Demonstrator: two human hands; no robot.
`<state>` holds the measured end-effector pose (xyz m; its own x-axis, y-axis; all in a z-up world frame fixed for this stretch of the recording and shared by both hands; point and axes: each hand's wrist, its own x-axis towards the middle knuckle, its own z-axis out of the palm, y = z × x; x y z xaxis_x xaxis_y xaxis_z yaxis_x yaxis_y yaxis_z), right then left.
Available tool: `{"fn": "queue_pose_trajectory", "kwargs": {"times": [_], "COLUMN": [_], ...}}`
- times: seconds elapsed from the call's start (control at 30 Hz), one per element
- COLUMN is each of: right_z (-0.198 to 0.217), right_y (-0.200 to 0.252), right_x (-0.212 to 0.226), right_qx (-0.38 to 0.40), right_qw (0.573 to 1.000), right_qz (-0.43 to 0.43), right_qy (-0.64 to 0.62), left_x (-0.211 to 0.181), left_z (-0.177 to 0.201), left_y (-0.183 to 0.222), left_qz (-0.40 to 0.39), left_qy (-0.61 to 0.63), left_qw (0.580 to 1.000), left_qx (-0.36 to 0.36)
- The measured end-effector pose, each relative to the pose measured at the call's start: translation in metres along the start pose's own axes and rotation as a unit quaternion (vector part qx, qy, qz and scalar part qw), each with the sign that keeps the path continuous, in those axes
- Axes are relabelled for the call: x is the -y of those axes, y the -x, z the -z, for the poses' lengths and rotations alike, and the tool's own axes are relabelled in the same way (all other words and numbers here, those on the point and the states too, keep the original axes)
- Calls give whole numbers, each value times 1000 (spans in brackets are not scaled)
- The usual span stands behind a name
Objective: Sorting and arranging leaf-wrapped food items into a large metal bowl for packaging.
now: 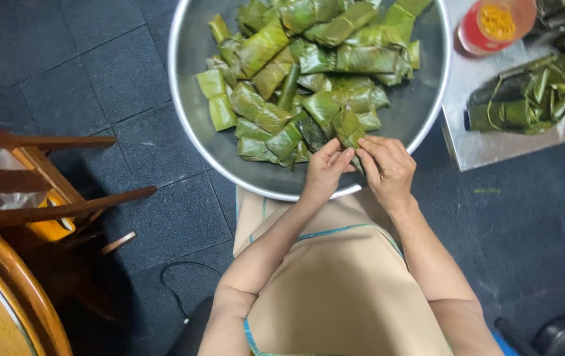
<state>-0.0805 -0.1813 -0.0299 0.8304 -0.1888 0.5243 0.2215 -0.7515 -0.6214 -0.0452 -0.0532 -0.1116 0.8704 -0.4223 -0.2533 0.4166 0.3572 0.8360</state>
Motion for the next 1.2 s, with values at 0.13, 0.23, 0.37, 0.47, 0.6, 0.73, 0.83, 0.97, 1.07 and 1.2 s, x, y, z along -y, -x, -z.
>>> {"fn": "queue_pose_trajectory", "kwargs": {"times": [0.13, 0.23, 0.37, 0.47, 0.6, 0.73, 0.83, 0.97, 1.07, 1.2], "right_z": [19, 45, 64, 80, 87, 88, 84, 88, 87, 79], "right_y": [29, 20, 26, 30, 61, 91, 99, 88, 76, 70], "right_x": [-12, 8, -5, -14, -42, -64, -51, -40, -32, -37], "right_qx": [-26, -3, -37, -74, -147, -192, -139, -45, -39, -47], "right_qw": [997, 994, 984, 958, 887, 722, 764, 815, 829, 837], "right_qz": [-72, -101, -155, -214, -307, -431, -448, -439, -443, -421], "right_qy": [-10, -53, -75, -176, -313, -507, -443, -375, -339, -346], "left_x": [24, 48, -16, -26, -33, -29, -25, -9, -23, -23], "left_z": [-9, -11, -52, -72, -95, -108, -105, -86, -84, -79], "left_y": [8, -3, 5, 2, 2, 5, -8, -15, -16, -18], "left_qz": [59, 49, 56, 28, 13, 23, 71, 95, 76, 90], "left_qy": [-10, -9, -58, -113, -137, -148, -119, -137, -136, -103], "left_qw": [998, 996, 989, 979, 972, 979, 976, 976, 975, 982], "left_qx": [24, 74, 121, 169, 189, 138, 167, 140, 156, 127]}}
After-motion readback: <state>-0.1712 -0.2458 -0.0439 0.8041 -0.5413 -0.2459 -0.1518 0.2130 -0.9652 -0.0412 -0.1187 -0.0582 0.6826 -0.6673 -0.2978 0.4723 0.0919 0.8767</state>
